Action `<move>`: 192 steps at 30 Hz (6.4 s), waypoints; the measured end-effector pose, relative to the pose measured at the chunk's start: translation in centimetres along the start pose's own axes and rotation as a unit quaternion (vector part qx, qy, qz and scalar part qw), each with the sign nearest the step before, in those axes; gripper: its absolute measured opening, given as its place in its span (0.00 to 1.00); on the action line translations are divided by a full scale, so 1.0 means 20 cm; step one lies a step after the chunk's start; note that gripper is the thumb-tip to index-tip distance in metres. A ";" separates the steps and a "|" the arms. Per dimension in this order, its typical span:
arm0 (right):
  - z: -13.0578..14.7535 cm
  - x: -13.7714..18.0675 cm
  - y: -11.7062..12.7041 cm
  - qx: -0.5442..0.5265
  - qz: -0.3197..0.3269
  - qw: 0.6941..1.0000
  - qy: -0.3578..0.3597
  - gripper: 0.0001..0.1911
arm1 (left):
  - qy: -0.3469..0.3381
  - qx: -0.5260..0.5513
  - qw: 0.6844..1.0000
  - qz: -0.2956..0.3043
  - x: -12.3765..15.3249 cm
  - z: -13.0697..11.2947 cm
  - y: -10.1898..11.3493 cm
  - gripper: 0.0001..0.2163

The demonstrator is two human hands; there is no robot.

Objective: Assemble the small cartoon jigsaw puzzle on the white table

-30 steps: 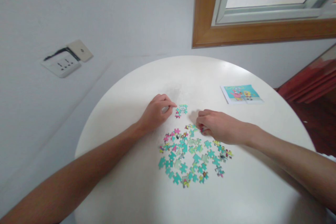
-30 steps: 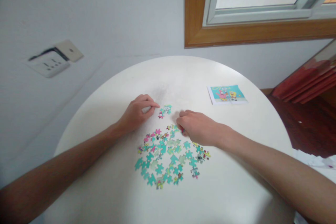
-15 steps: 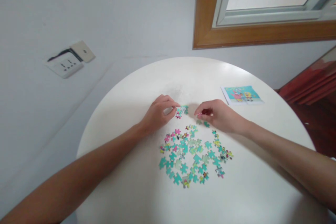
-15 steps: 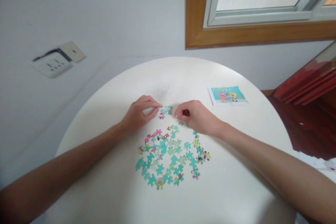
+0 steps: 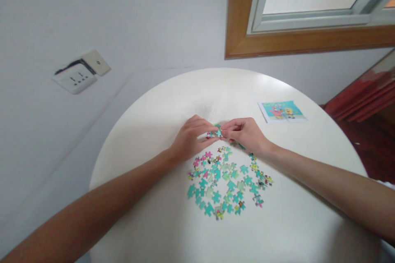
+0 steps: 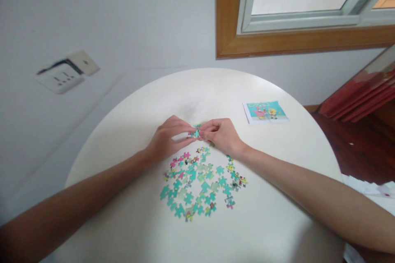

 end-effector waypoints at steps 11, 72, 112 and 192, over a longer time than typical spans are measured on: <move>0.01 0.00 0.00 -0.012 -0.008 1.000 0.028 0.11 | 0.051 0.018 0.998 0.013 -0.01 0.09 -0.01 0.06; 0.13 0.07 -0.11 0.394 0.028 0.872 0.289 0.24 | 0.128 0.048 0.987 0.081 0.06 0.32 -0.02 0.05; 0.13 0.07 -0.09 0.421 -0.006 0.859 0.293 0.21 | 0.066 -0.043 0.989 0.121 0.06 0.19 -0.06 0.07; -0.08 -0.09 0.59 0.069 -0.285 0.949 0.117 0.12 | 0.280 0.110 0.951 -0.070 0.12 0.51 0.01 0.10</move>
Point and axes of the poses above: each hand's wrist, its own x-axis away from the middle knuckle, its own y-axis out of the back of the hand, z = x × y, the point moved 10 cm from there along -x, towards the middle knuckle, and after that the axes turned 3 degrees about -y, right-handed, at the moved point
